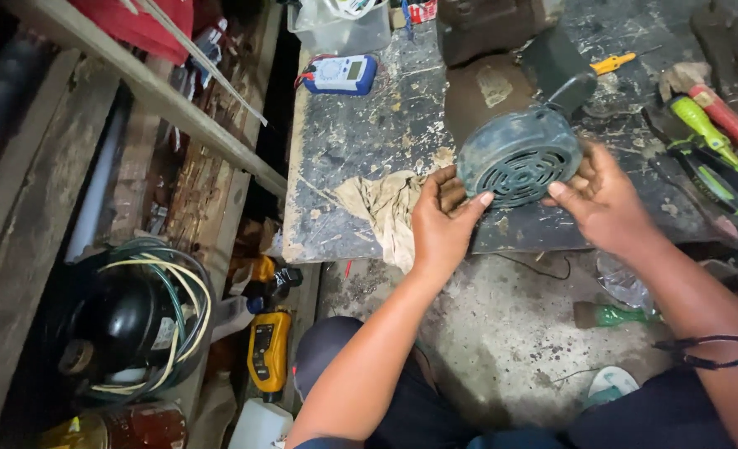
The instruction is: Disassembling a motor unit by prying components apart and sorting through small hardware parts.
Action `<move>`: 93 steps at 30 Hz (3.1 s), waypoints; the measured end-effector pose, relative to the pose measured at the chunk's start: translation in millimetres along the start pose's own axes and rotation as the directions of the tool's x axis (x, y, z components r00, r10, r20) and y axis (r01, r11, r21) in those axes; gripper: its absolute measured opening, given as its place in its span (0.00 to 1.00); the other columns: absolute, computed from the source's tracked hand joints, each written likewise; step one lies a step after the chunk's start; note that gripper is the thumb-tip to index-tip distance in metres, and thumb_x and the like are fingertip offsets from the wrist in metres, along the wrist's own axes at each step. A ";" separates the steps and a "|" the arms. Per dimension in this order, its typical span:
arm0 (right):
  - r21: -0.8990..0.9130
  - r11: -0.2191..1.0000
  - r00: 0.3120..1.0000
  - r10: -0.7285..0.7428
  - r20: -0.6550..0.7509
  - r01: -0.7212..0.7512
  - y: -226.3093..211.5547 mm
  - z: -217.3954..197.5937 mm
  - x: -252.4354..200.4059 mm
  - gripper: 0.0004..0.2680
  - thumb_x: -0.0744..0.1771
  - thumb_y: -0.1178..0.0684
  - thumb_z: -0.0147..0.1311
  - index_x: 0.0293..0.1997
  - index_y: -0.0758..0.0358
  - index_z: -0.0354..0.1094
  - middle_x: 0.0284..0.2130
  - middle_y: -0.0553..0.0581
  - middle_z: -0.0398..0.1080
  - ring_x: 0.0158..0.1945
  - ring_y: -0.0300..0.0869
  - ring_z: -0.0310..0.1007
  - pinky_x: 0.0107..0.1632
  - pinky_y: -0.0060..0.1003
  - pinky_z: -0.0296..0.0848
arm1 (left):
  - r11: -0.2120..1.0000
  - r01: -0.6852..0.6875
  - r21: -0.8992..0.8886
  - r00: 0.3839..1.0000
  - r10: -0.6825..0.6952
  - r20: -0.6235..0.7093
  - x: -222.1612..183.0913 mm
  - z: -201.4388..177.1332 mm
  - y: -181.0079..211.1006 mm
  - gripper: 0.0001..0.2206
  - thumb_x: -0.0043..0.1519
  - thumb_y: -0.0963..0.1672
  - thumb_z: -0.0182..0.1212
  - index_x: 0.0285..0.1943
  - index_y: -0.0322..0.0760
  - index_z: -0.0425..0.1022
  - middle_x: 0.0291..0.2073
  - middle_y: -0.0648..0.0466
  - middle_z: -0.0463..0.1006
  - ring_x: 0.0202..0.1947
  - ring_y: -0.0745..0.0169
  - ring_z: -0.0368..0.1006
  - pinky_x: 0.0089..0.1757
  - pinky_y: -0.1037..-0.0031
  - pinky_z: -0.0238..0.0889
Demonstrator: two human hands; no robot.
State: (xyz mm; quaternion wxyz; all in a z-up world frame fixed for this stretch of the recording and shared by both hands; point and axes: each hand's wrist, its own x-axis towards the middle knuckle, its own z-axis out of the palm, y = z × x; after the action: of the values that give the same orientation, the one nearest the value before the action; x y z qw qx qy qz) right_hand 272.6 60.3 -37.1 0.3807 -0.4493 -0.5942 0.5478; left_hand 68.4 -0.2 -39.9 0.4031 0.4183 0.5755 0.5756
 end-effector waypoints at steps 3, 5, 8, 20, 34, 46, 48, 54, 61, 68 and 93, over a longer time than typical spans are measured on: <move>-0.027 0.998 0.998 0.051 -0.031 -0.052 -5.6 1.3 -1.7 0.23 0.68 0.64 0.47 0.72 0.62 0.46 0.61 0.64 0.63 0.61 0.51 0.66 0.57 0.47 0.75 | 1.000 0.022 -0.007 1.000 -0.022 0.011 0.4 -1.9 2.0 0.32 0.53 0.47 0.70 0.66 0.33 0.65 0.57 0.39 0.75 0.57 0.48 0.75 0.56 0.64 0.75; -0.082 0.996 0.999 0.033 -0.032 -0.035 -5.0 -0.9 1.0 0.24 0.67 0.64 0.50 0.72 0.64 0.45 0.62 0.65 0.64 0.67 0.51 0.64 0.70 0.47 0.62 | 0.999 0.029 0.023 0.999 -0.030 0.035 1.5 -4.4 5.1 0.31 0.54 0.48 0.69 0.65 0.35 0.65 0.58 0.40 0.74 0.58 0.47 0.74 0.56 0.61 0.75; -0.016 0.995 0.996 -0.094 0.000 0.094 21.5 -6.9 9.9 0.24 0.67 0.62 0.50 0.71 0.65 0.44 0.64 0.68 0.62 0.67 0.52 0.62 0.70 0.48 0.61 | 0.997 0.056 0.054 0.997 -0.058 0.047 4.5 -6.6 9.5 0.30 0.53 0.48 0.69 0.64 0.35 0.66 0.53 0.44 0.76 0.55 0.52 0.75 0.55 0.66 0.74; -0.059 0.985 0.986 -0.167 -0.025 0.165 47.8 -22.5 34.8 0.21 0.67 0.51 0.57 0.64 0.64 0.50 0.53 0.64 0.67 0.56 0.47 0.68 0.59 0.43 0.69 | 0.959 -0.198 0.201 0.940 0.128 0.316 31.8 -26.9 13.9 0.20 0.56 0.49 0.71 0.43 0.44 0.59 0.27 0.59 0.61 0.29 0.67 0.60 0.35 0.74 0.59; -0.029 0.972 0.970 -0.233 -0.062 0.232 52.3 -23.7 27.5 0.17 0.66 0.52 0.60 0.58 0.62 0.57 0.47 0.60 0.69 0.50 0.45 0.71 0.53 0.40 0.71 | 0.954 -0.199 0.222 0.944 0.126 0.304 25.9 -27.9 21.4 0.21 0.56 0.48 0.71 0.43 0.41 0.59 0.29 0.55 0.61 0.32 0.64 0.63 0.37 0.67 0.66; 0.078 0.983 0.980 -0.158 -0.124 0.169 9.1 -21.1 16.5 0.20 0.66 0.51 0.56 0.63 0.65 0.55 0.53 0.63 0.68 0.56 0.47 0.70 0.57 0.42 0.72 | 0.943 -0.247 0.222 0.938 0.176 0.298 42.7 -8.1 62.3 0.20 0.53 0.48 0.72 0.36 0.43 0.59 0.24 0.61 0.61 0.24 0.72 0.57 0.28 0.75 0.54; 0.060 0.986 0.979 -0.150 -0.135 0.159 15.6 -21.5 14.1 0.21 0.66 0.51 0.57 0.63 0.66 0.54 0.54 0.63 0.69 0.55 0.49 0.70 0.56 0.43 0.72 | 0.931 -0.266 0.250 0.926 0.176 0.334 40.7 -8.3 62.2 0.21 0.54 0.49 0.71 0.37 0.42 0.57 0.24 0.60 0.59 0.25 0.71 0.56 0.29 0.72 0.54; 0.182 0.941 0.954 -0.258 -0.154 0.284 4.7 -22.6 10.0 0.13 0.68 0.50 0.57 0.52 0.60 0.56 0.46 0.56 0.69 0.50 0.40 0.69 0.52 0.36 0.70 | 0.939 -0.251 0.233 0.934 0.172 0.313 28.3 -7.5 71.0 0.22 0.55 0.49 0.71 0.34 0.44 0.55 0.23 0.60 0.58 0.26 0.71 0.54 0.30 0.73 0.50; 0.062 0.987 0.968 -0.130 -0.217 0.146 -58.8 -4.5 -15.5 0.11 0.68 0.49 0.56 0.50 0.61 0.59 0.43 0.57 0.72 0.44 0.40 0.72 0.44 0.36 0.74 | 0.987 -0.120 0.103 0.987 0.107 0.123 4.0 -3.6 85.1 0.19 0.57 0.48 0.69 0.34 0.48 0.56 0.23 0.62 0.56 0.25 0.73 0.52 0.32 0.74 0.56; -0.144 0.983 0.974 0.086 -0.209 -0.117 -134.8 4.5 27.4 0.28 0.73 0.46 0.54 0.78 0.70 0.39 0.45 0.65 0.72 0.25 0.35 0.67 0.24 0.27 0.72 | 0.990 0.140 -0.020 0.988 -0.139 0.070 58.1 -0.5 127.8 0.18 0.55 0.50 0.66 0.41 0.36 0.63 0.33 0.47 0.76 0.21 0.61 0.76 0.24 0.76 0.71; -0.381 0.925 0.990 -0.065 -0.126 0.012 -113.1 -19.2 165.1 0.20 0.75 0.31 0.37 0.44 0.60 0.61 0.23 0.56 0.63 0.23 0.38 0.64 0.26 0.32 0.64 | 0.967 0.140 0.211 0.981 -0.164 0.100 167.2 -15.0 146.6 0.42 0.35 0.63 0.51 0.52 0.34 0.66 0.28 0.49 0.74 0.18 0.60 0.80 0.23 0.76 0.52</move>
State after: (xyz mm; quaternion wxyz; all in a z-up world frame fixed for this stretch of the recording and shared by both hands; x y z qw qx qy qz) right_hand 226.9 223.7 70.7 0.3372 -0.5389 -0.6701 0.3832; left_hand 2.4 151.1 109.8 0.4343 0.4449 0.6369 0.4559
